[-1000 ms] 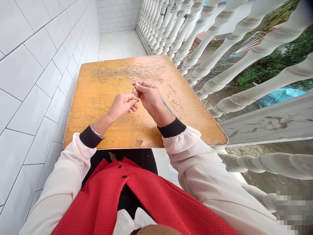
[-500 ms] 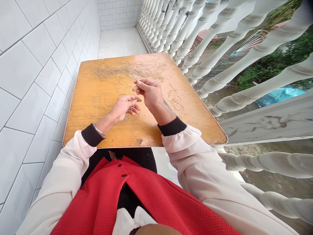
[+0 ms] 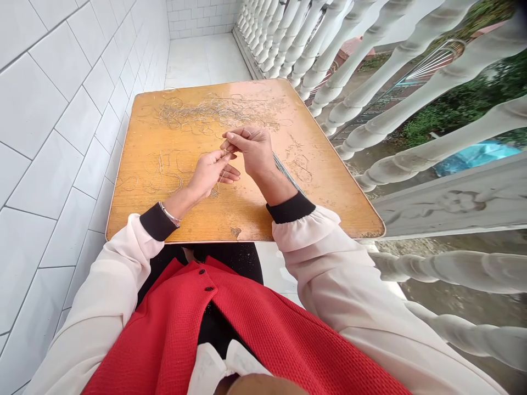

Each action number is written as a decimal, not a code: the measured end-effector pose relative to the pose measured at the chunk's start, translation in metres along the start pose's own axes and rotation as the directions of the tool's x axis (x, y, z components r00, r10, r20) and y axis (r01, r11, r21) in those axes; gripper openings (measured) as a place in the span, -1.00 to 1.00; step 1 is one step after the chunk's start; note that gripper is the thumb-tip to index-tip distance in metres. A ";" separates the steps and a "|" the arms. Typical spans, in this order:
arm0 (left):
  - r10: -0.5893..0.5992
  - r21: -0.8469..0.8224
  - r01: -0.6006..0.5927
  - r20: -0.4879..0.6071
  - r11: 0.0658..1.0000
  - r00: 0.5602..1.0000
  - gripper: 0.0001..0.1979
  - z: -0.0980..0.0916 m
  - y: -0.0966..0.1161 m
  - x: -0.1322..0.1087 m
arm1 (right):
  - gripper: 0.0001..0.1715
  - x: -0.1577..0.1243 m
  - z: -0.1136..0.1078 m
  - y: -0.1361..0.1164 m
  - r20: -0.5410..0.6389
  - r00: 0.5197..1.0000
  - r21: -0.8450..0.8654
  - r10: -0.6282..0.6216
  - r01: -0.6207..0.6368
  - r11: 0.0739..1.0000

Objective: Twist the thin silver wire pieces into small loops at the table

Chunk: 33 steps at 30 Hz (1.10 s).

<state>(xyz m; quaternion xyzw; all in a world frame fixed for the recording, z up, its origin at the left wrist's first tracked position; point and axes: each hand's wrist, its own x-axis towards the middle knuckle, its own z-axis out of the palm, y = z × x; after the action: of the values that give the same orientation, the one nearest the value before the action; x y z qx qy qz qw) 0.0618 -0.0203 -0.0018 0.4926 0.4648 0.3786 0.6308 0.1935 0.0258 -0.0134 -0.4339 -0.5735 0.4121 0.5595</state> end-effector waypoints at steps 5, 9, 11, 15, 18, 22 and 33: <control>-0.013 0.022 0.013 -0.008 1.000 1.000 -0.75 0.002 0.000 -0.001 | -0.65 0.002 -0.001 0.005 0.011 1.000 0.041 0.009 -0.010 0.999; 0.028 0.018 -0.027 -0.044 0.999 0.999 -0.75 -0.004 0.000 0.006 | -0.68 0.001 0.001 0.008 -0.004 0.998 0.055 0.062 -0.062 0.997; 0.094 0.016 -0.093 -0.111 0.996 0.989 -0.76 -0.012 0.002 0.012 | -0.67 -0.003 0.005 0.009 0.014 0.993 0.081 0.120 -0.120 0.989; 0.222 0.017 -0.226 -0.281 0.974 0.934 -0.77 -0.030 0.007 0.023 | -0.53 -0.014 0.019 0.009 0.201 0.949 0.118 0.243 -0.270 0.956; 0.273 0.023 -0.283 -0.351 0.959 0.896 -0.78 -0.036 0.008 0.026 | -0.55 -0.023 0.031 0.012 0.376 0.878 0.134 0.297 -0.369 0.920; 0.311 0.003 -0.332 -0.360 0.943 0.880 -0.78 -0.038 0.008 0.025 | -0.56 -0.030 0.043 0.021 0.458 0.850 0.149 0.260 -0.361 0.920; 0.240 0.092 -0.223 -0.279 0.970 0.930 -0.75 -0.055 0.021 0.019 | -0.65 -0.021 0.029 0.012 0.201 0.966 -0.028 0.163 -0.161 0.987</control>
<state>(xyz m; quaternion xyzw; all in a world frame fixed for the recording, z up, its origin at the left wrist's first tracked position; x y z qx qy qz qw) 0.0137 0.0172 0.0098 0.5021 0.5012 0.5041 0.4925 0.1648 0.0093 -0.0317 -0.4383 -0.5922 0.4953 0.4603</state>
